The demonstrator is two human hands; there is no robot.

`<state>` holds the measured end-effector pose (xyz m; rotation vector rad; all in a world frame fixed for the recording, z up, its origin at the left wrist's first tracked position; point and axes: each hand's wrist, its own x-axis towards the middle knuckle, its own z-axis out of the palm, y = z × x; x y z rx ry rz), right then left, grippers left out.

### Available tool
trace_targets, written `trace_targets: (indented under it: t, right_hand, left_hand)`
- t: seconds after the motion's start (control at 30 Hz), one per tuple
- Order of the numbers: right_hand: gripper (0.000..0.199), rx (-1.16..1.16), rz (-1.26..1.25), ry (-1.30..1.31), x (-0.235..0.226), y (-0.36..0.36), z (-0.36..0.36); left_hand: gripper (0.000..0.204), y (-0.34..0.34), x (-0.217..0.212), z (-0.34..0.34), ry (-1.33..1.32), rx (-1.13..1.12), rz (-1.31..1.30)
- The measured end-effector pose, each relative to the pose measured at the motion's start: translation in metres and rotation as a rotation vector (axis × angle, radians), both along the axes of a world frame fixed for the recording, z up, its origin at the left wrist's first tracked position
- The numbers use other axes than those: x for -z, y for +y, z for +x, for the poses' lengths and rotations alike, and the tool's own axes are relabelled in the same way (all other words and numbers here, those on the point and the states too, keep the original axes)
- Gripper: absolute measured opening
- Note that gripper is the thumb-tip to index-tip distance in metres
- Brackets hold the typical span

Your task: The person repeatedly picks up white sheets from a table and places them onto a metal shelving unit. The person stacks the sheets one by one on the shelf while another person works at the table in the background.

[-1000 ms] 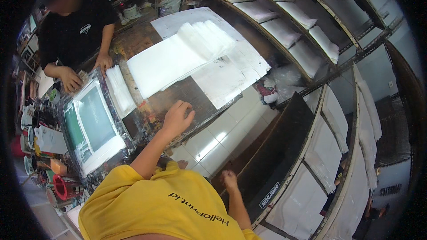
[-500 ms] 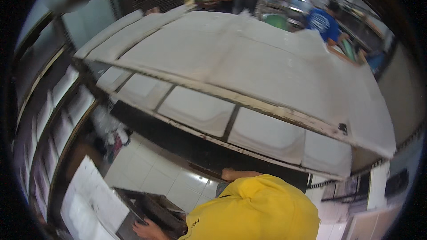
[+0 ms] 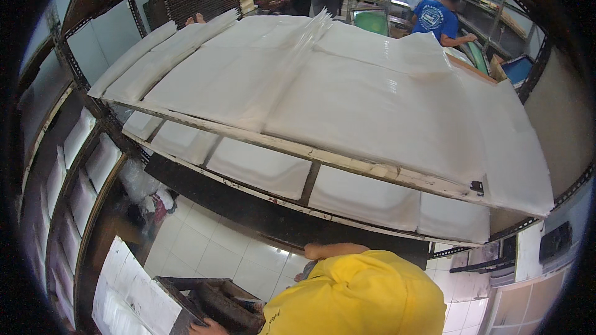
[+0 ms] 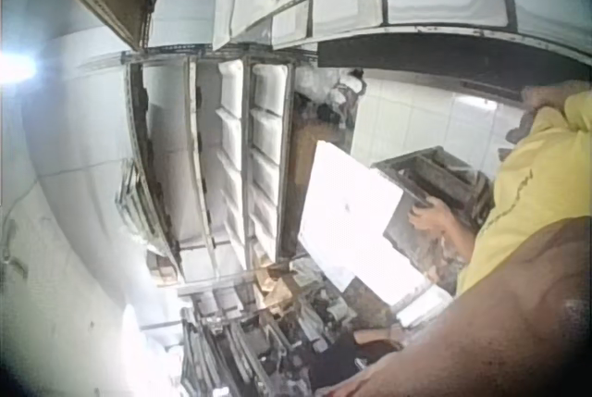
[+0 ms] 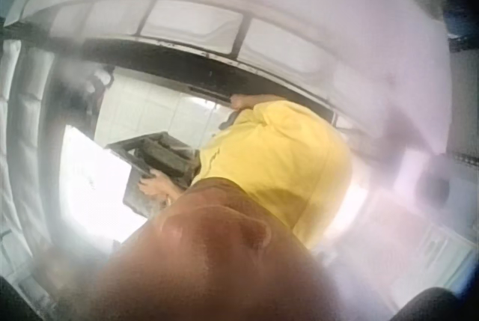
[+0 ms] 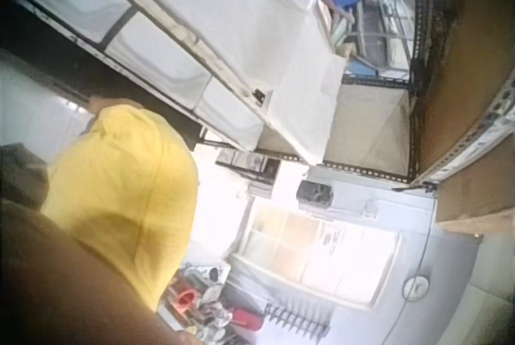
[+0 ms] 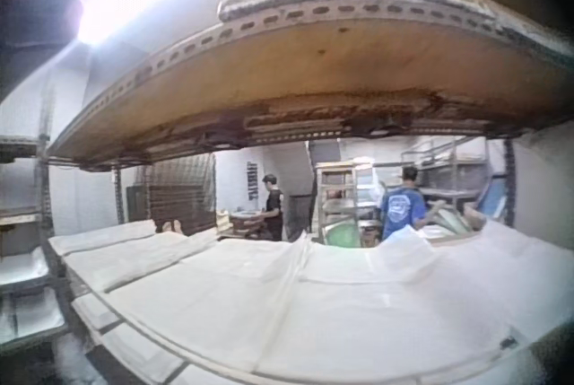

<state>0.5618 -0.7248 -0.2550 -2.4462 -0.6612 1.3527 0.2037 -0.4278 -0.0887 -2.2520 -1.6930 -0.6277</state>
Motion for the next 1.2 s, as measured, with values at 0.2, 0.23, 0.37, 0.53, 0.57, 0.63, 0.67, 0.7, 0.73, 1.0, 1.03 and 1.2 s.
trace_targets:
  t: [0.2, 0.23, 0.37, 0.53, 0.57, 0.63, 0.67, 0.7, 0.73, 1.0, 1.03, 1.2]
  right_hand:
    - [0.026, -0.018, 0.135, -0.096, 0.001, 0.031, 0.035]
    - [0.025, 0.016, 0.155, -0.102, -0.010, 0.032, 0.036]
    - [0.019, -0.021, 0.125, 0.018, -0.030, 0.064, 0.039]
    - [0.018, -0.041, 0.087, 0.082, -0.025, 0.080, 0.027]
    - [0.019, -0.060, 0.093, 0.068, -0.027, 0.080, 0.026]
    - [0.020, -0.074, 0.113, 0.059, -0.029, 0.076, 0.023]
    - [0.019, -0.046, 0.142, 0.058, -0.031, 0.072, 0.023]
    - [0.020, -0.030, 0.123, 0.107, -0.030, 0.069, 0.023]
    - [0.021, -0.013, 0.097, 0.148, -0.027, 0.065, 0.024]
    - [0.018, -0.318, -0.011, 0.170, -0.023, 0.078, 0.027]
    - [0.018, -0.353, -0.018, 0.160, -0.024, 0.083, 0.031]
    - [0.016, -0.290, 0.027, 0.328, -0.029, 0.127, 0.039]
  left_hand:
    - [0.053, -0.001, 0.001, 0.004, -0.018, -0.011, 0.050]
    - [0.053, 0.002, 0.002, 0.011, -0.024, 0.015, 0.056]
    - [0.048, -0.002, -0.008, 0.014, -0.025, 0.009, 0.128]
    - [0.052, 0.007, 0.016, -0.004, -0.149, -0.107, -0.128]
    - [0.052, 0.008, 0.019, -0.007, -0.177, -0.094, -0.065]
    - [0.054, 0.000, -0.001, 0.001, -0.221, -0.111, -0.127]
    - [0.053, 0.001, -0.004, 0.007, -0.260, -0.121, -0.159]
    - [0.051, 0.001, -0.005, 0.008, -0.272, -0.098, -0.132]
    - [0.047, 0.000, -0.006, 0.009, -0.290, -0.087, -0.099]
    - [0.044, -0.009, -0.003, 0.010, -0.326, -0.184, -0.201]
    - [0.043, -0.009, -0.004, 0.011, -0.331, -0.195, -0.217]
    - [0.042, -0.011, -0.005, 0.013, -0.350, -0.213, -0.222]
